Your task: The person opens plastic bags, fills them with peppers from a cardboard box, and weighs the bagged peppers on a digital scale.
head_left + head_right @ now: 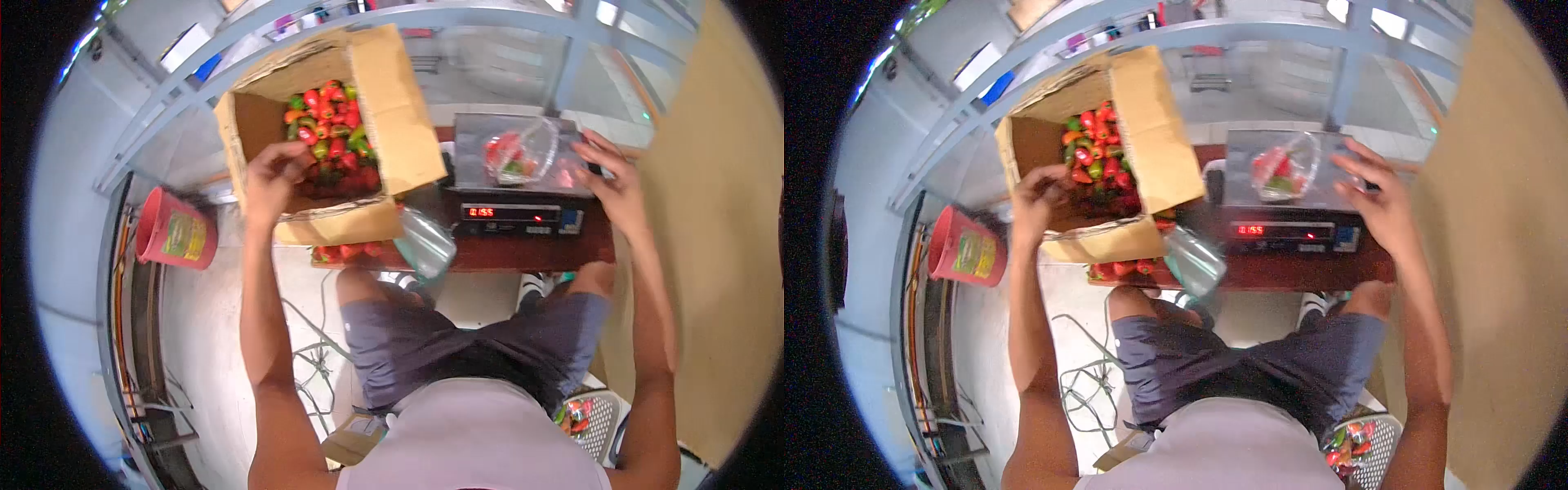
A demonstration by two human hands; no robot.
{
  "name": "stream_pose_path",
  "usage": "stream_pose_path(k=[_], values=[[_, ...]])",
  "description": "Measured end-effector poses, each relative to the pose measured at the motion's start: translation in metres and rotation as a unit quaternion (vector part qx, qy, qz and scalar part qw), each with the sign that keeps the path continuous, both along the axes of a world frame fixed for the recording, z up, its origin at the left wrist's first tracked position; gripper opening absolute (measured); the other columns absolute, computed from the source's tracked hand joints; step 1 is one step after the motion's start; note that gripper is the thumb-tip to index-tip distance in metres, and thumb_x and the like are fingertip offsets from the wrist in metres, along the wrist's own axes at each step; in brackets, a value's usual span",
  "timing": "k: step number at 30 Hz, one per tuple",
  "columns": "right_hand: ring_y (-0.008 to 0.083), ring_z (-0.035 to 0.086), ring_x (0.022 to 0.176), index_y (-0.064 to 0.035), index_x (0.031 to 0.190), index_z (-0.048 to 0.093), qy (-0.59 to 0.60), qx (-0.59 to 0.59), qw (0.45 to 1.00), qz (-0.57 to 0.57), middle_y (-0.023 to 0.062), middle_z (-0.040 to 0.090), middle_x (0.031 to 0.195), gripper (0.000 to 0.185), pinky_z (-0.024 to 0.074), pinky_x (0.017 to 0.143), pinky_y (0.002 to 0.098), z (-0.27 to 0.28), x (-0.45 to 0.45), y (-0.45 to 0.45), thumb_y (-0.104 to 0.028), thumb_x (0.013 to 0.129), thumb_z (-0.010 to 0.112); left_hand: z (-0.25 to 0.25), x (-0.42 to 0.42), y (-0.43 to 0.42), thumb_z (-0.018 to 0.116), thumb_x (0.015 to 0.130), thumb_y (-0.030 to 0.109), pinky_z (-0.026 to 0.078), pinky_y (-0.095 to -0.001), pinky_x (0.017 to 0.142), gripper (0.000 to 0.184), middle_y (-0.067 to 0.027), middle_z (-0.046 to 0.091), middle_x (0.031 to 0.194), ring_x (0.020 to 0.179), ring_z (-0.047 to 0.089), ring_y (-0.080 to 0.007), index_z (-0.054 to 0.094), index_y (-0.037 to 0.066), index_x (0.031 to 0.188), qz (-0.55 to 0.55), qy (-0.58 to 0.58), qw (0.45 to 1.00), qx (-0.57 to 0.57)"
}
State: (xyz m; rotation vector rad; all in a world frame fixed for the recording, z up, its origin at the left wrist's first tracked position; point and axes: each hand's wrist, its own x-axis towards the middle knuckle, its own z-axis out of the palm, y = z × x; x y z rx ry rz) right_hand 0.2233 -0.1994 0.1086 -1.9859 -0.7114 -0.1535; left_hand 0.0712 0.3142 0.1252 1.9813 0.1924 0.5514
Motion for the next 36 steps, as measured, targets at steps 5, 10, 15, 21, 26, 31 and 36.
stream_pose_path(k=[5,10,15,21,26,31,36], values=[[0.0219,0.061,0.12,-0.0052,0.125,0.069,0.003,-0.009,0.999,-0.05,0.0123,0.057,0.142,0.035,0.051,0.091,0.0292,-0.044,-0.036,-0.036,-0.002,0.09,0.067,-0.068,0.077,0.075,0.063,0.083,0.0,0.056,-0.0331,0.082,0.025,-0.013,0.076,0.093,0.088,0.073,-0.0193,0.075,0.005,0.104,0.017,0.049,0.979,0.197],[0.0248,0.062,0.116,-0.0047,0.121,0.07,0.076,-0.073,0.975,-0.194,0.0134,0.065,0.13,0.036,0.0487,0.099,0.0378,-0.137,-0.089,-0.09,0.003,0.086,0.067,-0.108,0.134,0.064,0.064,0.085,0.016,0.055,-0.0445,0.091,0.026,-0.0193,0.069,0.116,0.107,0.068,-0.0326,0.075,0.012,0.109,-0.017,0.356,0.789,0.501],[0.0268,0.063,0.113,-0.0037,0.119,0.069,-0.041,-0.188,0.962,-0.193,0.0125,0.066,0.123,0.032,0.0471,0.101,0.0388,-0.152,-0.13,-0.082,0.002,0.087,0.066,-0.161,0.171,0.072,0.062,0.088,0.015,0.052,-0.0481,0.099,0.033,-0.0186,0.067,0.124,0.118,0.063,-0.035,0.067,0.008,0.12,-0.022,0.417,0.778,0.469],[0.0262,0.063,0.11,-0.0031,0.115,0.07,0.013,-0.131,0.966,-0.222,0.0125,0.065,0.119,0.028,0.049,0.097,0.0362,-0.15,-0.125,-0.073,0.0,0.087,0.068,-0.16,0.164,0.079,0.067,0.084,0.019,0.052,-0.0458,0.097,0.035,-0.0211,0.069,0.117,0.115,0.065,-0.0346,0.067,0.006,0.116,-0.083,0.378,0.789,0.476],[0.0219,0.063,0.109,-0.0031,0.116,0.07,-0.048,-0.154,0.968,-0.19,0.0107,0.065,0.119,0.027,0.0496,0.093,0.0325,-0.148,-0.123,-0.077,-0.003,0.089,0.07,-0.104,0.123,0.077,0.075,0.076,0.02,0.055,-0.0424,0.086,0.04,-0.0179,0.072,0.104,0.101,0.07,-0.029,0.069,0.007,0.114,-0.003,0.323,0.903,0.284],[0.018,0.063,0.102,-0.0053,0.118,0.07,0.088,0.016,0.974,-0.207,0.0095,0.065,0.124,0.028,0.0508,0.082,0.0295,-0.136,-0.11,-0.067,-0.009,0.09,0.071,-0.053,0.072,0.059,0.078,0.073,0.016,0.052,-0.0348,0.071,0.04,-0.0079,0.068,0.082,0.077,0.065,-0.016,0.069,0.006,0.111,0.003,0.168,0.97,0.178],[0.0131,0.063,0.096,-0.0043,0.118,0.07,0.062,0.072,0.985,-0.146,0.0095,0.065,0.124,0.029,0.05,0.077,0.025,-0.066,-0.087,-0.018,-0.004,0.089,0.071,-0.021,0.061,0.035,0.08,0.072,0.02,0.053,-0.0379,0.075,0.043,-0.0107,0.071,0.085,0.079,0.068,-0.0249,0.07,0.01,0.113,-0.039,0.229,0.957,0.173]])
